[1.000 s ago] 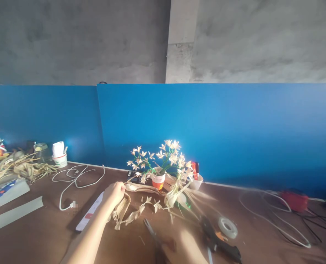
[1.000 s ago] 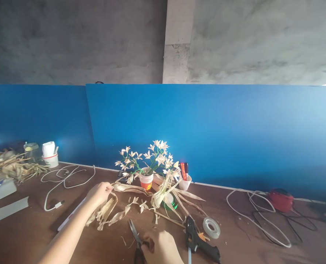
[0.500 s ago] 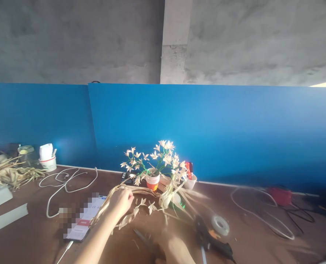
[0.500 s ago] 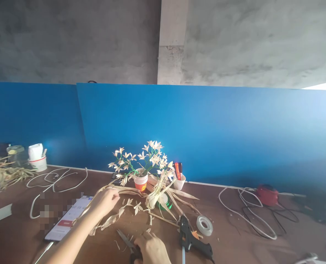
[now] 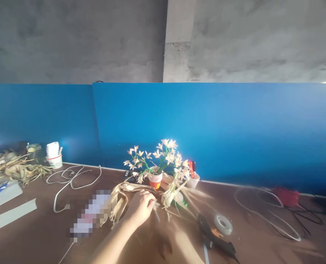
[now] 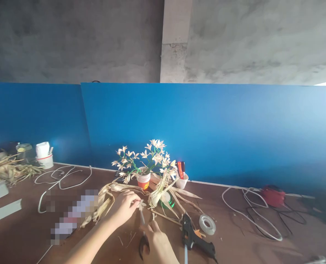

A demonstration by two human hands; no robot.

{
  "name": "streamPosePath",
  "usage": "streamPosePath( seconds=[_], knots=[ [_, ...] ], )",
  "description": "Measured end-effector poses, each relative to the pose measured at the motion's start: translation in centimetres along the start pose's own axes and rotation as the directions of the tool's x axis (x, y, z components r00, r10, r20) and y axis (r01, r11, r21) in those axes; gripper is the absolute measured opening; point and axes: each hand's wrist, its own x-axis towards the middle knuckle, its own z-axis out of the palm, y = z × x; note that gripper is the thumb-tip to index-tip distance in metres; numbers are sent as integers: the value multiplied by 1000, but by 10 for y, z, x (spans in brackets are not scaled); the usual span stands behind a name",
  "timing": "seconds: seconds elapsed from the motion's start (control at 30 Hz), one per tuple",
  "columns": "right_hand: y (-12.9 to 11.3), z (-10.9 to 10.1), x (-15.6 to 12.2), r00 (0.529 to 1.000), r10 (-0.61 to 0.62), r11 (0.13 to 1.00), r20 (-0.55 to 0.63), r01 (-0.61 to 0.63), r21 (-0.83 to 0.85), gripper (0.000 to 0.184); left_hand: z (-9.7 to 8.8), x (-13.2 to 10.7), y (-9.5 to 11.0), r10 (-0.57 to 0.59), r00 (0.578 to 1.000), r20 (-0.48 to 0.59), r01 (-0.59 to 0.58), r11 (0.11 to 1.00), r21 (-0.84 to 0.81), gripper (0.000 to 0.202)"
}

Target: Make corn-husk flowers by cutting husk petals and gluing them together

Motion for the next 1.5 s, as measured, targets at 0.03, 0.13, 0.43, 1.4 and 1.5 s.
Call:
streamPosePath(
  seconds=[0.03, 0.13, 0.43, 1.4, 1.5],
  knots=[
    [-1, 0, 0, 1000, -3, 1000, 12, 3, 7, 69, 0, 1, -1, 5, 1000, -2, -5, 1000, 1, 18],
    [-2, 0, 0, 999, -4, 1000, 44, 3, 17, 71, 4, 7, 0, 29, 1000, -4, -29, 1000, 1, 18],
    [-6, -20, -2, 996, 44, 999, -74, -41, 35, 56, 3, 30, -11, -19, 999, -46, 19, 1000, 1, 21],
    [-7, -29, 1, 966, 136, 980, -221, -99, 172, 32, -40, 20, -114, -639, 768, -51, 604, 694, 392, 27],
    [-6, -28, 2, 968, 133, 978, -211, -94, 184, 36, -45, 25, -119, -675, 738, -1, 633, 692, 349, 16]
  ],
)
